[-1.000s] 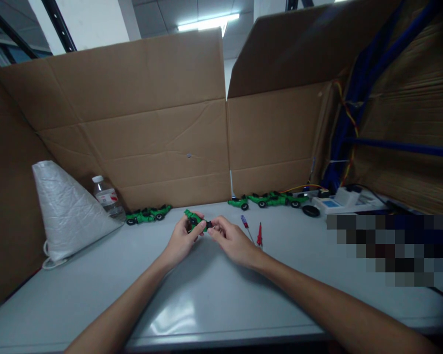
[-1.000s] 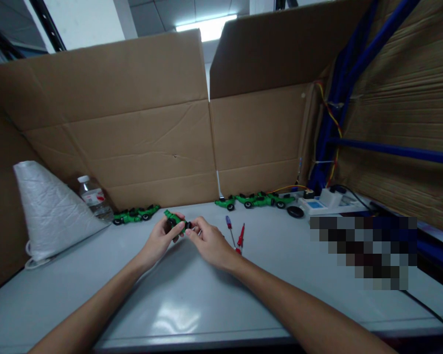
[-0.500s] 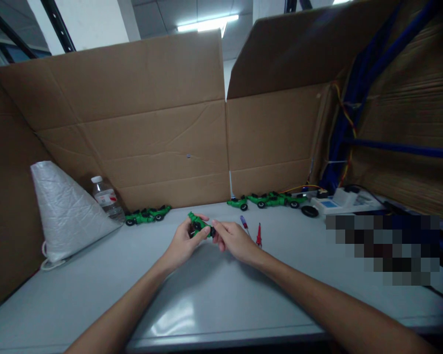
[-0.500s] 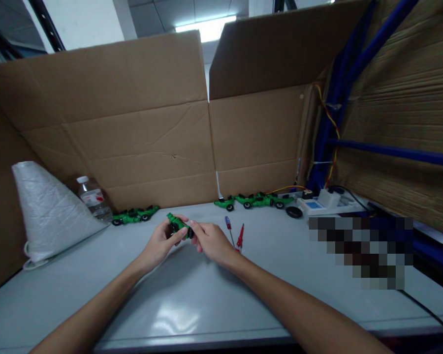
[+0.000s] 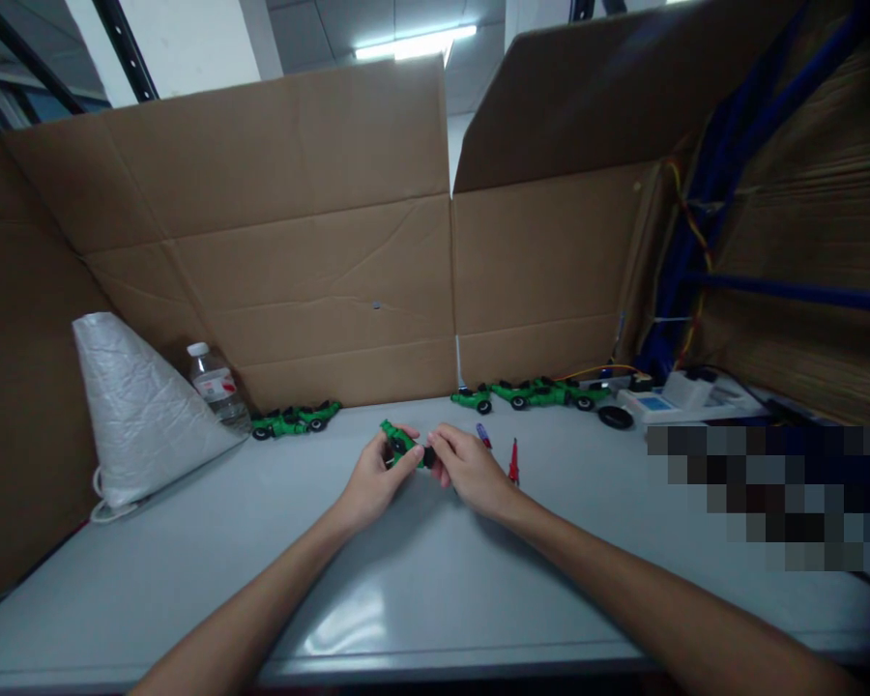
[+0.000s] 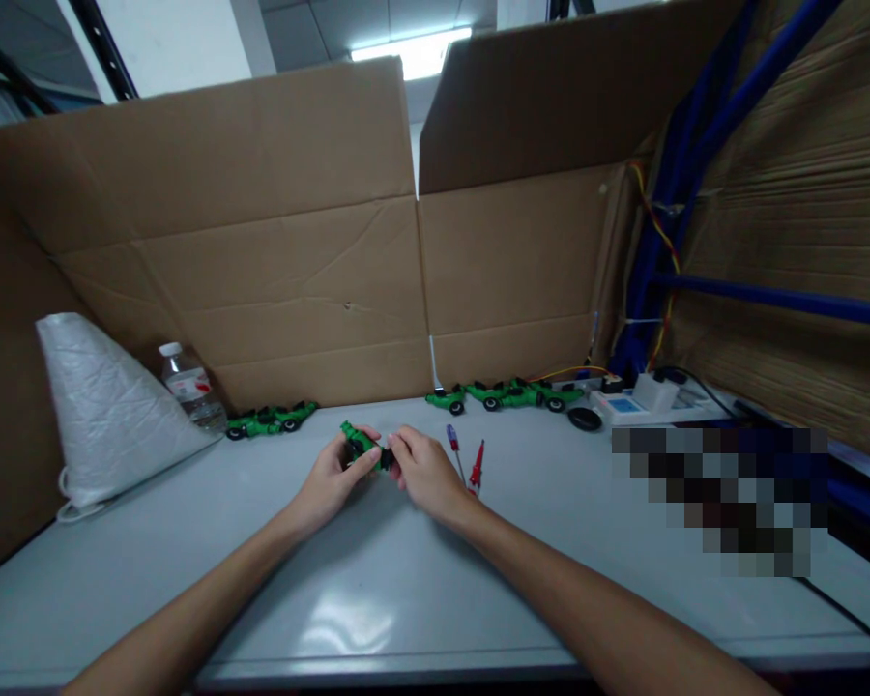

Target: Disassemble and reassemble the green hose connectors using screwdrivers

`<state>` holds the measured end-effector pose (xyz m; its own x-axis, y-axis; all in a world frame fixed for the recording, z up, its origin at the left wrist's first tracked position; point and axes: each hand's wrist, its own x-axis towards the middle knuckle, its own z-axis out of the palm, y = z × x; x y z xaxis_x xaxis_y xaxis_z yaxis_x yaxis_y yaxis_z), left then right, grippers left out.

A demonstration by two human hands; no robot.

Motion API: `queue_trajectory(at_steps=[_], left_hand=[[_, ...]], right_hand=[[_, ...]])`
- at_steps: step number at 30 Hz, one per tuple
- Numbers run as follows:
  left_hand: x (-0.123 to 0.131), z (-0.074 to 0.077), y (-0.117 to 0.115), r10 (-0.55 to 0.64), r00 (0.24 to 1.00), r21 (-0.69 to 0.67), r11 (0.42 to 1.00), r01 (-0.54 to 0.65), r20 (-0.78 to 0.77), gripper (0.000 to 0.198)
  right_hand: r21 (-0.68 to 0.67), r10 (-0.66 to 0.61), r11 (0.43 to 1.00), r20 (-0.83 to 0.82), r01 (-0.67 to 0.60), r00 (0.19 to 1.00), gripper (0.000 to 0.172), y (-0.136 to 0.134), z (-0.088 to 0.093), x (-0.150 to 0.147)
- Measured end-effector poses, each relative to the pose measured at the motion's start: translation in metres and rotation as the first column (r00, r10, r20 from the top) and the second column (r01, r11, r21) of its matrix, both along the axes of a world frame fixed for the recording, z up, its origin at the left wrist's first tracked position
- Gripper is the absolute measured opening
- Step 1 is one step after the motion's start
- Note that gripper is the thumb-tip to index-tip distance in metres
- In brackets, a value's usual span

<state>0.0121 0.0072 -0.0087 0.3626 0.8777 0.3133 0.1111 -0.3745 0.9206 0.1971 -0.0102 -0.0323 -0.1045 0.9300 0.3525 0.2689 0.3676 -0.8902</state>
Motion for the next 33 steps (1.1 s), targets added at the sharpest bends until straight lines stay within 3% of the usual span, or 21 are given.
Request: queue_trajectory(at_steps=[5,11,17,23,27,33], left_hand=[[-0.001,0.006,-0.002,0.02,1.0,0.073,0.997,-0.019,-0.008,0.044],[-0.006,0.007,0.006,0.145,0.989,-0.009,0.989,-0.145,0.03,0.052],[-0.005,0.006,0.006,0.067,0.996,-0.131,0.99,-0.058,0.063,0.055],[-0.007,0.006,0.007,0.035,0.998,-0.152,0.988,-0.027,0.05,0.053],[-0.008,0.006,0.007,-0.004,0.999,-0.169,0.986,0.009,0.032,0.051],[-0.008,0.01,0.005,-0.004,1.0,-0.069,0.998,0.003,-0.006,0.047]], right_hand=[[-0.009,0.026,1.0,-0.096,-0.027,0.995,0.031,0.002,-0.006,-0.005],[0.036,0.109,0.994,-0.108,-0.105,0.988,0.028,-0.006,0.001,-0.006],[0.23,0.02,0.973,0.038,-0.028,0.999,0.026,-0.008,0.004,-0.002],[0.335,0.01,0.94,0.168,-0.067,0.986,0.03,-0.014,0.015,0.003],[0.355,0.019,0.931,0.192,-0.087,0.981,0.032,-0.018,0.02,0.004],[0.292,0.011,0.955,0.144,-0.053,0.99,0.019,-0.013,0.018,0.004]])
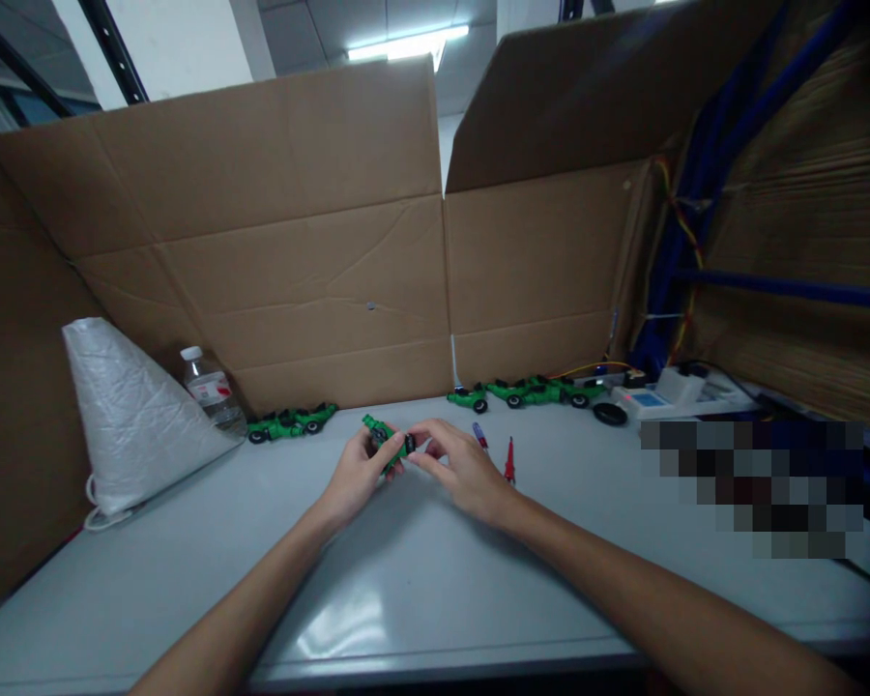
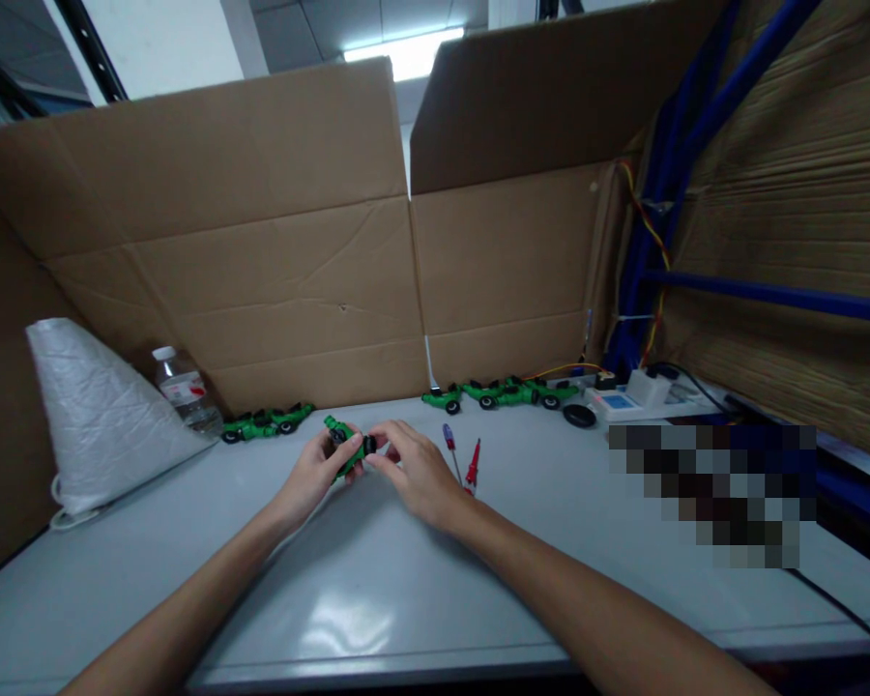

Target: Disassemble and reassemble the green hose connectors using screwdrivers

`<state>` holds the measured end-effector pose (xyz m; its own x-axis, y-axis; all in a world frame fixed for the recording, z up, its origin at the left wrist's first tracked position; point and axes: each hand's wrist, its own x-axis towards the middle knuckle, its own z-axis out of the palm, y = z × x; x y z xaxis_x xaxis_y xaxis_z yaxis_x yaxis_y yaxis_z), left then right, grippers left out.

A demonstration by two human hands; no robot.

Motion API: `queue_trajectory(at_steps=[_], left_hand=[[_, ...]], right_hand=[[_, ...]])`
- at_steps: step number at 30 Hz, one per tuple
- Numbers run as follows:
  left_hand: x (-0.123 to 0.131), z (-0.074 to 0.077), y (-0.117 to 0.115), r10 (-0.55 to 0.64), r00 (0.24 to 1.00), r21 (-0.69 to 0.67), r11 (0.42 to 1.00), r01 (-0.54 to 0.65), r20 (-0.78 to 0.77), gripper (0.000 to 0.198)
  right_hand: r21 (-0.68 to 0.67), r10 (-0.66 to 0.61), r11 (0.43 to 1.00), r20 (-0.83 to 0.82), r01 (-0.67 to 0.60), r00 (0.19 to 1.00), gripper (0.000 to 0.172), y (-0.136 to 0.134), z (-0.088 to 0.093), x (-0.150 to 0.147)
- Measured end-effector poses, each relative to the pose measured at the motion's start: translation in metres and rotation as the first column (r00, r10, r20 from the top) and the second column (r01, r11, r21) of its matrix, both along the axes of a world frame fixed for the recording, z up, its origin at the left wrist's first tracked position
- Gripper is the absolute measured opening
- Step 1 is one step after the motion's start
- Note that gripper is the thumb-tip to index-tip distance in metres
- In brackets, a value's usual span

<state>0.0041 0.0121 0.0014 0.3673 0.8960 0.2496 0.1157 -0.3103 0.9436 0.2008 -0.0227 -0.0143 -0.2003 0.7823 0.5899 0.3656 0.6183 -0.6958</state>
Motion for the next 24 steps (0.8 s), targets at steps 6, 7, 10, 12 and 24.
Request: queue_trajectory(at_steps=[6,7,10,12,24], left_hand=[[-0.0003,-0.0013,-0.0021,-0.005,1.0,0.079,0.997,0.006,-0.002,0.043],[-0.0001,-0.0008,-0.003,-0.011,1.0,0.081,0.997,0.011,0.002,0.042],[0.0007,0.0021,-0.0064,-0.034,0.999,0.082,0.996,0.034,0.0,0.041],[0.0014,0.0038,-0.0084,-0.041,0.999,0.084,0.996,0.041,-0.001,0.041],[-0.0009,0.0006,-0.0013,0.005,0.999,0.07,0.998,-0.008,0.054,0.04]], right_hand=[[-0.1,-0.012,0.995,-0.003,0.012,1.0,0.031,-0.0011,0.0001,-0.0012],[-0.114,-0.02,0.993,0.002,0.02,1.0,0.038,-0.0014,0.0,-0.0015],[-0.158,-0.025,0.987,-0.013,0.023,1.0,0.05,-0.0019,-0.0015,-0.0034],[-0.167,-0.037,0.986,-0.041,0.03,0.998,0.049,-0.0027,-0.0025,-0.0055],[-0.092,0.002,0.996,-0.112,-0.012,0.994,0.023,-0.0078,0.0019,-0.0081]])
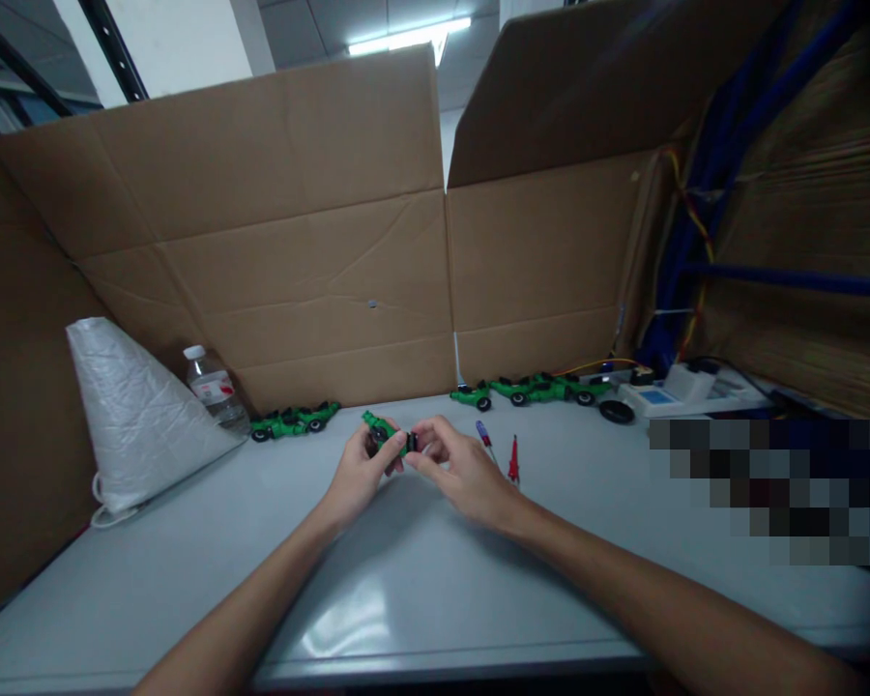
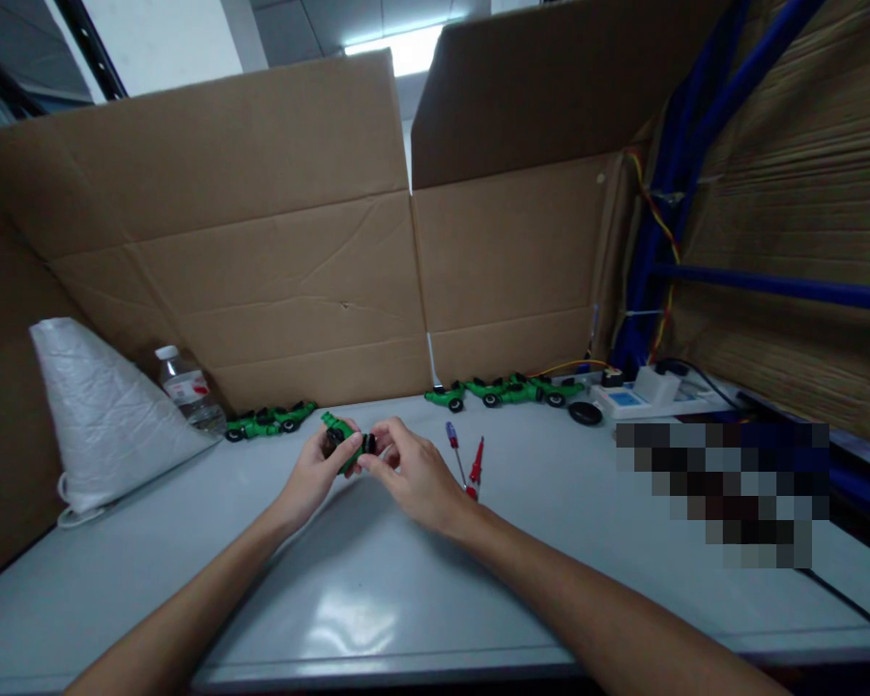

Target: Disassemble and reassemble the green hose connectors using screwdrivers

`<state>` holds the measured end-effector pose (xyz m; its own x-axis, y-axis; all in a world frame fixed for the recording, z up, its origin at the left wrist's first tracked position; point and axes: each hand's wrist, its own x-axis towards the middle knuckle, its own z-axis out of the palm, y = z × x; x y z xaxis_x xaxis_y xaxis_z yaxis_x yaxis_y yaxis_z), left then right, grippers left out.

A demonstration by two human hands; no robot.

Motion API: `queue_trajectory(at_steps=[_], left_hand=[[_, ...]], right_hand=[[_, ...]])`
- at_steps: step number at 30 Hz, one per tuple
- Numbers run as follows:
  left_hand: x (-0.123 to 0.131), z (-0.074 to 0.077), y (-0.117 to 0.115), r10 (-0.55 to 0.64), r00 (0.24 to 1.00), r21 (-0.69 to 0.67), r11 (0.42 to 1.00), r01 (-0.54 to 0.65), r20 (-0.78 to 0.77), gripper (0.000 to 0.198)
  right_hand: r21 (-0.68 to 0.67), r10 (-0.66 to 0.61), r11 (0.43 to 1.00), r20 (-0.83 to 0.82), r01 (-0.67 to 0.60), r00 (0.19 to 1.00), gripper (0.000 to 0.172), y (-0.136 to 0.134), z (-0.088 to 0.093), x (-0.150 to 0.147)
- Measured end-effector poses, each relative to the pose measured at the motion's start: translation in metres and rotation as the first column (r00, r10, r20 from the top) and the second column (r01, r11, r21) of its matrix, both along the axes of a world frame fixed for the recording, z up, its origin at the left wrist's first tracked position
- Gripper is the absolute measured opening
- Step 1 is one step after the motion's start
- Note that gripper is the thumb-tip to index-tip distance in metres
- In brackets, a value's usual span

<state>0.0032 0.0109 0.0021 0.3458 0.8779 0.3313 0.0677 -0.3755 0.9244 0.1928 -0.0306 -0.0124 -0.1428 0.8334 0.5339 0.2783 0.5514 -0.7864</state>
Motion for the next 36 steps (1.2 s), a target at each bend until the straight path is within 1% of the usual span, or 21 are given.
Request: queue_trajectory(at_steps=[2,3,6,7,8,10,12,13,18,20,22,24,27,28,32,34,36], left_hand=[[-0.0006,-0.0008,0.0012,0.011,1.0,-0.01,1.0,-0.011,0.014,0.041],[-0.0007,-0.001,0.0012,0.016,1.0,-0.022,1.0,-0.016,0.02,0.042],[-0.0004,-0.001,0.0,0.012,1.0,-0.057,0.998,-0.01,0.028,0.048],[-0.0004,-0.001,-0.0005,0.003,1.0,-0.063,0.998,-0.001,0.027,0.048],[-0.0004,-0.0011,-0.0007,-0.008,1.0,-0.065,0.998,0.009,0.02,0.047],[-0.0008,-0.0016,-0.0007,-0.021,1.0,-0.066,0.998,0.021,-0.003,0.046],[-0.001,-0.002,-0.0005,-0.016,1.0,-0.071,0.997,0.014,-0.022,0.046],[-0.0009,-0.002,-0.0004,-0.009,1.0,-0.076,0.997,0.007,-0.027,0.047],[0.0012,-0.0002,-0.0009,-0.014,1.0,-0.117,0.993,0.011,-0.026,0.047],[0.0014,0.0007,-0.0012,-0.006,1.0,-0.131,0.991,0.003,-0.022,0.047],[0.0009,0.0015,-0.0015,0.002,1.0,-0.152,0.988,-0.005,-0.023,0.049],[0.0,0.0024,-0.002,-0.011,1.0,-0.182,0.983,0.006,-0.027,0.05],[-0.0013,0.0041,-0.0034,-0.06,0.998,-0.209,0.976,0.054,-0.022,0.048],[-0.0014,0.0046,-0.0039,-0.074,0.997,-0.21,0.975,0.069,-0.019,0.047],[-0.0005,0.0051,-0.0047,-0.09,0.996,-0.199,0.976,0.087,-0.009,0.045],[-0.0002,0.0045,-0.0038,-0.081,0.997,-0.194,0.978,0.079,-0.005,0.045],[-0.0005,0.0038,-0.0023,-0.068,0.998,-0.185,0.981,0.067,0.001,0.044]], right_hand=[[-0.005,0.006,1.0,0.014,-0.006,1.0,0.028,0.0005,-0.0012,-0.0002],[-0.005,0.012,1.0,0.014,-0.011,1.0,0.026,0.0008,-0.0015,-0.0003],[-0.011,0.04,0.999,0.014,-0.04,0.999,0.015,0.0016,-0.0013,0.0],[-0.013,0.041,0.999,0.025,-0.041,0.999,0.013,0.0018,-0.0014,0.0003],[-0.014,0.032,0.999,0.045,-0.031,0.998,0.014,0.0021,-0.0017,0.0006],[-0.007,-0.028,1.0,0.086,0.029,0.996,0.017,0.0029,-0.0032,0.0012],[-0.001,-0.089,0.996,0.094,0.09,0.992,0.018,0.0042,-0.0051,0.0017],[0.002,-0.098,0.995,0.086,0.098,0.991,0.019,0.0049,-0.0059,0.0019],[0.04,0.004,0.999,0.093,-0.008,0.996,0.021,0.0067,-0.0047,0.0037],[0.045,0.016,0.999,0.114,-0.021,0.993,0.026,0.0061,-0.0036,0.0047],[0.052,0.02,0.998,0.136,-0.028,0.99,0.027,0.0049,-0.003,0.0054],[0.059,0.008,0.998,0.152,-0.018,0.988,0.024,0.0038,-0.0027,0.0057],[0.06,-0.021,0.998,0.179,0.011,0.984,0.012,0.003,-0.0029,0.0052],[0.057,-0.031,0.998,0.19,0.021,0.981,0.011,0.0029,-0.003,0.0049],[0.033,-0.07,0.997,0.182,0.065,0.981,0.016,0.0017,-0.0027,0.0037],[0.025,-0.04,0.999,0.157,0.036,0.987,0.026,0.0004,-0.002,0.0034],[0.029,0.015,0.999,0.151,-0.02,0.988,0.028,-0.0006,-0.0014,0.0032]])
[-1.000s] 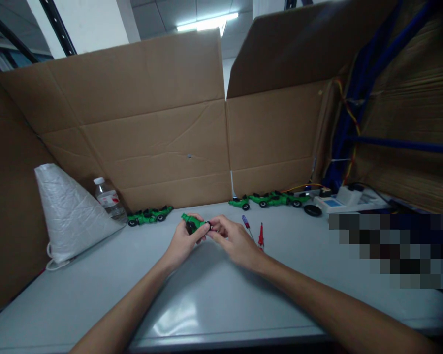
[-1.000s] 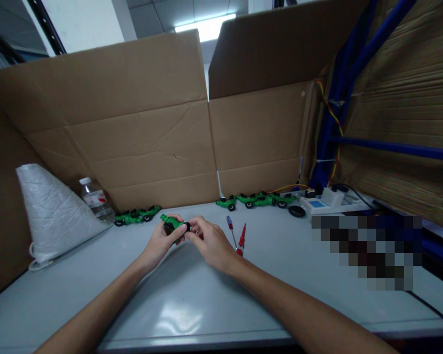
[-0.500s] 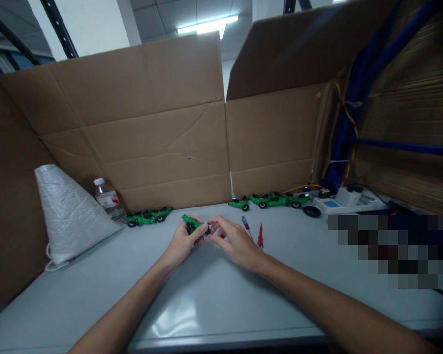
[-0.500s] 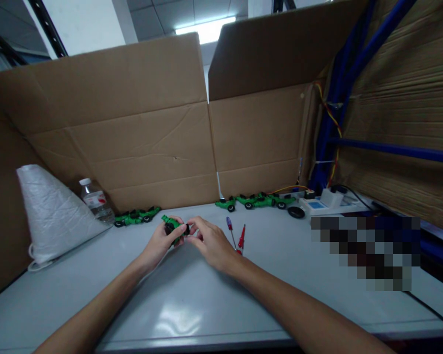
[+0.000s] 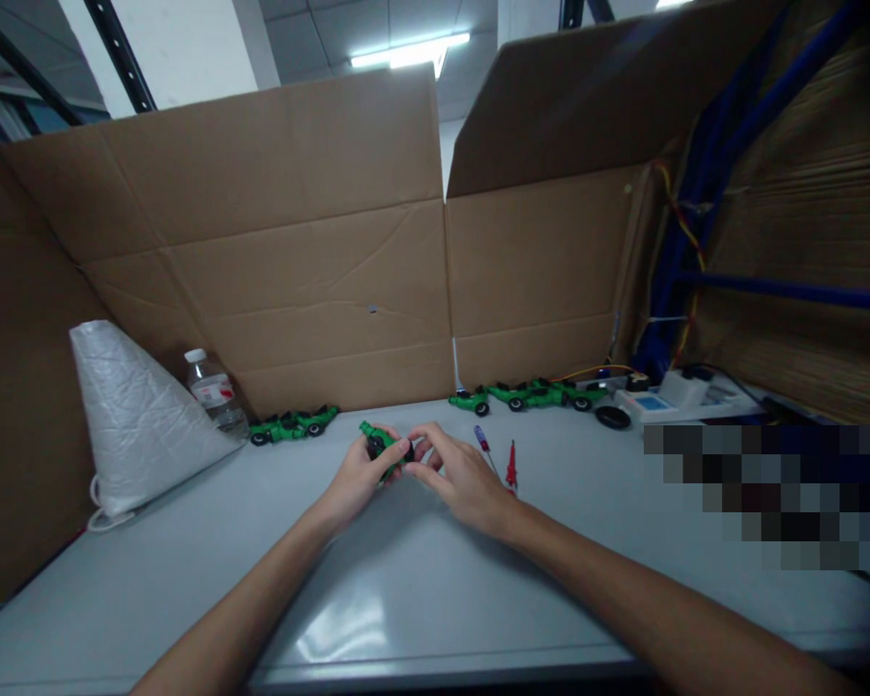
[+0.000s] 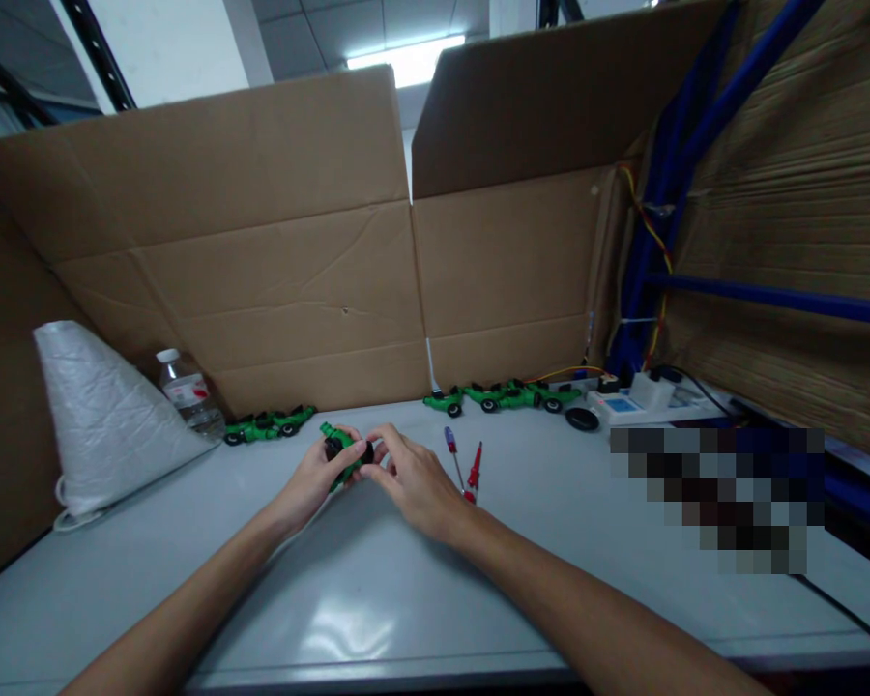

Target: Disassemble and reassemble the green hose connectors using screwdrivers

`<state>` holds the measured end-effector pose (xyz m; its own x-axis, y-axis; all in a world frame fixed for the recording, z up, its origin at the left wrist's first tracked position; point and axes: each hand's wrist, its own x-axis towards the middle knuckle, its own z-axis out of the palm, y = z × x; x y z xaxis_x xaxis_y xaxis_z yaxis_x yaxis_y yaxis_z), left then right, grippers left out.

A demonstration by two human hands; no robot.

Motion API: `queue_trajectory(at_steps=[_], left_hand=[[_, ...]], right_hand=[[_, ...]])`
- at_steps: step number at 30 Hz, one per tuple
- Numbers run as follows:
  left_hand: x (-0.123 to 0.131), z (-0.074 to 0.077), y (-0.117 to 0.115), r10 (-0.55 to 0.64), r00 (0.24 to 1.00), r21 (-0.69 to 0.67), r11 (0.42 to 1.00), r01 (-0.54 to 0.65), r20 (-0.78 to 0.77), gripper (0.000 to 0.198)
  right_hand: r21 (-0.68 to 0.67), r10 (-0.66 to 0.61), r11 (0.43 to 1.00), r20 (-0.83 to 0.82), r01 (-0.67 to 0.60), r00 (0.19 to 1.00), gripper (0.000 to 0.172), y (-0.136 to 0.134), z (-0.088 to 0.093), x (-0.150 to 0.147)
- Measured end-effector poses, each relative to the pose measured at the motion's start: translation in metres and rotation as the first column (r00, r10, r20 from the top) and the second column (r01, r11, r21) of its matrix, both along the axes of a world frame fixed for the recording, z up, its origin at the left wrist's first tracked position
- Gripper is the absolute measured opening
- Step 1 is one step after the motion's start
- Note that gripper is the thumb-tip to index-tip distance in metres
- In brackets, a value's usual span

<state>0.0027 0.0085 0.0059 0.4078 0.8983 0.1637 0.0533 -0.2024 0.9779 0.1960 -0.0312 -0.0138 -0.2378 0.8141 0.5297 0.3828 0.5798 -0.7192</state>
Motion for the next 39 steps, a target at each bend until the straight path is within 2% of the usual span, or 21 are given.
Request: queue_trajectory(at_steps=[2,7,11,15,21,26,30,36,39], left_hand=[[-0.0009,-0.0005,0.0011,0.007,1.0,0.0,1.0,-0.007,0.0,0.043],[-0.0016,-0.002,0.0006,-0.023,1.0,-0.039,0.999,0.023,-0.008,0.045],[-0.0007,-0.0032,0.001,-0.043,0.999,-0.04,0.998,0.044,0.004,0.043],[-0.0008,-0.0026,0.0016,-0.024,1.0,-0.015,1.0,0.024,0.012,0.042],[-0.0003,-0.0015,-0.0011,0.007,1.0,-0.046,0.999,-0.006,0.03,0.049],[0.0004,0.0001,-0.0017,0.011,0.999,-0.042,0.999,-0.01,0.034,0.05],[-0.0002,0.0018,-0.0021,0.005,1.0,-0.05,0.999,-0.003,0.031,0.05],[-0.0013,0.0024,-0.0025,-0.011,1.0,-0.04,0.999,0.012,0.023,0.049],[-0.0017,0.0018,-0.002,-0.016,1.0,-0.032,0.999,0.016,0.004,0.048]], right_hand=[[0.006,0.022,1.0,0.012,-0.022,1.0,0.026,0.0001,-0.0001,-0.0003],[-0.001,-0.042,0.999,0.091,0.042,0.995,0.015,0.0021,-0.0015,0.0],[-0.008,-0.065,0.998,0.103,0.066,0.993,0.016,0.0002,-0.0002,-0.0004],[-0.011,-0.027,1.0,0.082,0.028,0.996,0.033,-0.0018,-0.0008,-0.0019],[-0.001,-0.051,0.999,0.136,0.052,0.989,0.019,-0.0011,-0.0006,0.0004],[0.017,-0.045,0.999,0.125,0.043,0.991,0.031,-0.0019,0.0013,0.0019],[0.026,-0.064,0.998,0.172,0.06,0.983,0.02,-0.0005,0.0004,0.0024],[0.042,-0.048,0.998,0.166,0.041,0.985,0.03,-0.0012,0.0015,0.0034],[0.031,-0.051,0.998,0.202,0.046,0.978,0.024,-0.0011,0.0017,0.0041]])
